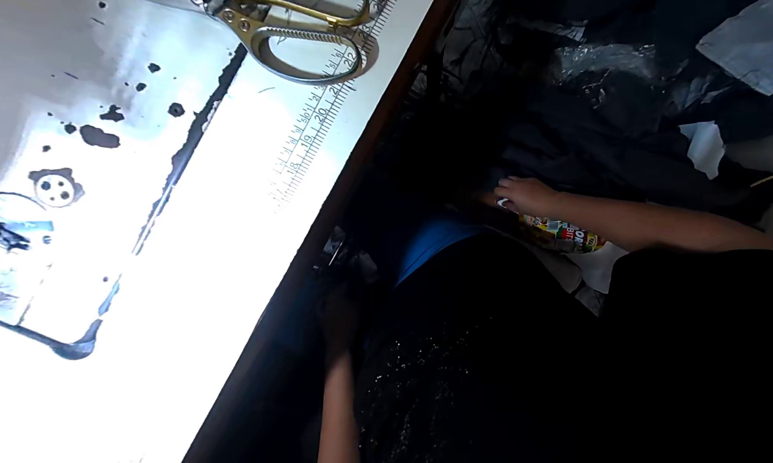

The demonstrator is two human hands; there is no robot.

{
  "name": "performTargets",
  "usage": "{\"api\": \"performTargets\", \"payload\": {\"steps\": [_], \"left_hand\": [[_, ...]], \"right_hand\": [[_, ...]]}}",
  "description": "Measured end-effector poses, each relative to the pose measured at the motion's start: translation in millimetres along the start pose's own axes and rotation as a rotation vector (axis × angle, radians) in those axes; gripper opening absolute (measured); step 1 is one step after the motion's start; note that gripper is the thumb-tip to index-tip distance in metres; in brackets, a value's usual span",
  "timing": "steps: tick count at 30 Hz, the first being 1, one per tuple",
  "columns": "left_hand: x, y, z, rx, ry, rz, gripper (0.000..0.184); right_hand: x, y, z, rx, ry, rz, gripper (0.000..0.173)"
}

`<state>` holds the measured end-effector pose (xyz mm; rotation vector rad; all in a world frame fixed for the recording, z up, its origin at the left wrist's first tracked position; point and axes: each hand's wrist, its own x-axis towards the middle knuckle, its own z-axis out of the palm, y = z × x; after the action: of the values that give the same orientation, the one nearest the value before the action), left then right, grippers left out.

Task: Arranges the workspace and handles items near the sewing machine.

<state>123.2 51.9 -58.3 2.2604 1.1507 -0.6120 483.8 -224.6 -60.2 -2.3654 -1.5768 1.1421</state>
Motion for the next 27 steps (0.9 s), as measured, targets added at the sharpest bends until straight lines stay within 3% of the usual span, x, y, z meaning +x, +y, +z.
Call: {"api": "performTargets", "payload": {"steps": [7,17,22,27], "left_hand": [[-0.1,3.0,-0.8,-0.004,0.018,0.001,0.035],[-2.2,4.0,-2.1,-0.006,0.005,-0.001,0.036],[-2.9,6.0,-5.4,-0.029,-0.008,-0.007,0.036],[-1.3,3.7,-2.6,-0.03,0.007,0.002,0.036]], "right_hand": [[-7.9,-8.6,3.1,-0.246,-0.3,-0.061,0.022],[-14.1,-18.9,18.5,-0.299,-0.261,-0.026,0.021],[-18.1,-11.3,22.5,-0.195,-0.194,0.004,0.022],[-17.3,-21.6,22.5,-0.27,-0.245,0.069,0.02]]}}
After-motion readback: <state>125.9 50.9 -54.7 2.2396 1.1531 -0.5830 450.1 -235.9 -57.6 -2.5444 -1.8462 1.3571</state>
